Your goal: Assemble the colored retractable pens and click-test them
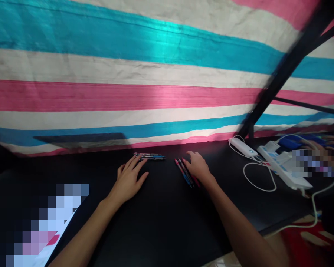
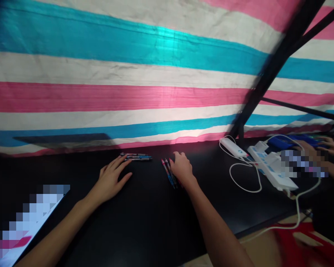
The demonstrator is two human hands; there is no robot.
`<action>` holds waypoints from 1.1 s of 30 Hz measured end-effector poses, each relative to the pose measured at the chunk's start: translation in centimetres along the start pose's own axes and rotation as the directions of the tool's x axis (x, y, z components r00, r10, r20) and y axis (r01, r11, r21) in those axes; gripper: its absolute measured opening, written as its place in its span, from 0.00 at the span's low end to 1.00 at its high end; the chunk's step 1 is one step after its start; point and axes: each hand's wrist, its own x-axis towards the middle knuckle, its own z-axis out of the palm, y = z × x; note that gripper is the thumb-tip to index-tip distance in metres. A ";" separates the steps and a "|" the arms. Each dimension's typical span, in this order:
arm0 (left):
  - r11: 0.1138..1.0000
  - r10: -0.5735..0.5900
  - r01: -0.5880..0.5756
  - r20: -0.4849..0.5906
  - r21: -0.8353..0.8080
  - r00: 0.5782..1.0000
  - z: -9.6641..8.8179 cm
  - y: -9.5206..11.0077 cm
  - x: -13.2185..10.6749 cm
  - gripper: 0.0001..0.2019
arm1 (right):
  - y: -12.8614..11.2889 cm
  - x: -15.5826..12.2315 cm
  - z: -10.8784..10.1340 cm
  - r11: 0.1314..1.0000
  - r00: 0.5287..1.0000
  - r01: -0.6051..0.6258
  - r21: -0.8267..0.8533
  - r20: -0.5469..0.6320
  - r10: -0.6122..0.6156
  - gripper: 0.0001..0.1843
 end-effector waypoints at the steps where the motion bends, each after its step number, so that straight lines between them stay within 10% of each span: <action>1: 1.000 -0.004 0.004 0.007 0.007 1.000 0.1 -0.1 0.0 0.21 | -0.1 0.0 0.0 1.000 1.000 -0.002 -0.018 0.024 0.002 0.20; 17: 0.998 -0.037 0.043 -0.116 0.051 0.993 -0.9 0.7 0.3 0.15 | -2.5 -1.4 0.5 0.976 0.984 0.166 -0.139 -0.040 -0.173 0.15; 27: 0.999 0.036 -0.036 -0.018 0.003 0.999 0.3 0.8 -0.2 0.15 | -3.6 -2.3 1.4 0.946 0.940 0.322 -0.044 -0.102 -0.325 0.11; 33: 0.972 0.015 -0.017 -0.011 -0.235 1.000 -0.1 1.0 -0.1 0.10 | -5.1 -3.9 2.4 0.876 0.878 0.478 0.055 -0.042 -0.477 0.06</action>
